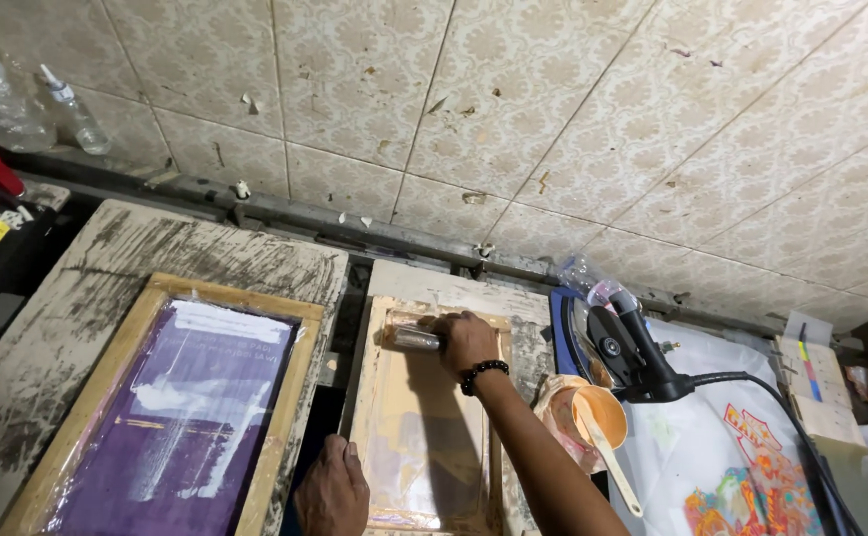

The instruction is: The person uses a wooden stick to scoop orange ink from a container and applies it to a screen printing frame. They then use a squeegee to spread the ink evenly across the screen mesh, repeating the process to ensure full coverage.

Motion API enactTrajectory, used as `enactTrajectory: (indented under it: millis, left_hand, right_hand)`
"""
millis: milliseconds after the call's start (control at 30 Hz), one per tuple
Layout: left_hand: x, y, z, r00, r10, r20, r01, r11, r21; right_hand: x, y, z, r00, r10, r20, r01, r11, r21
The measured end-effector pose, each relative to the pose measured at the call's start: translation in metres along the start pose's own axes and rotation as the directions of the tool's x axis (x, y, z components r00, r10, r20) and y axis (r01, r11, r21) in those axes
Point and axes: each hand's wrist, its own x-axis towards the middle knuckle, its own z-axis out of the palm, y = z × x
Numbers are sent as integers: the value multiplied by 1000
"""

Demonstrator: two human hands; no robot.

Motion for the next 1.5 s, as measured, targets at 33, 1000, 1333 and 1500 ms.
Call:
enactTrajectory:
  millis: [33, 1000, 1333, 1500]
  left_hand:
    - [-4, 0, 0, 999, -16, 28, 16, 1000, 2]
    - [-16, 0, -6, 999, -17, 30, 17, 1000, 25]
    - [-6, 1, -4, 999, -16, 39, 15, 999, 34]
    - [-13, 0, -6, 999, 1, 32, -2, 1000, 5]
  right_hand:
    - [-3, -4, 3, 998, 38, 41, -39, 999, 37]
    - [-125, -3, 29, 932, -316, -177, 329, 943, 48]
    - [5, 47, 30, 999, 9, -42, -8, 1000, 24]
    - [-30, 34, 31, 995, 75, 60, -79, 995, 63]
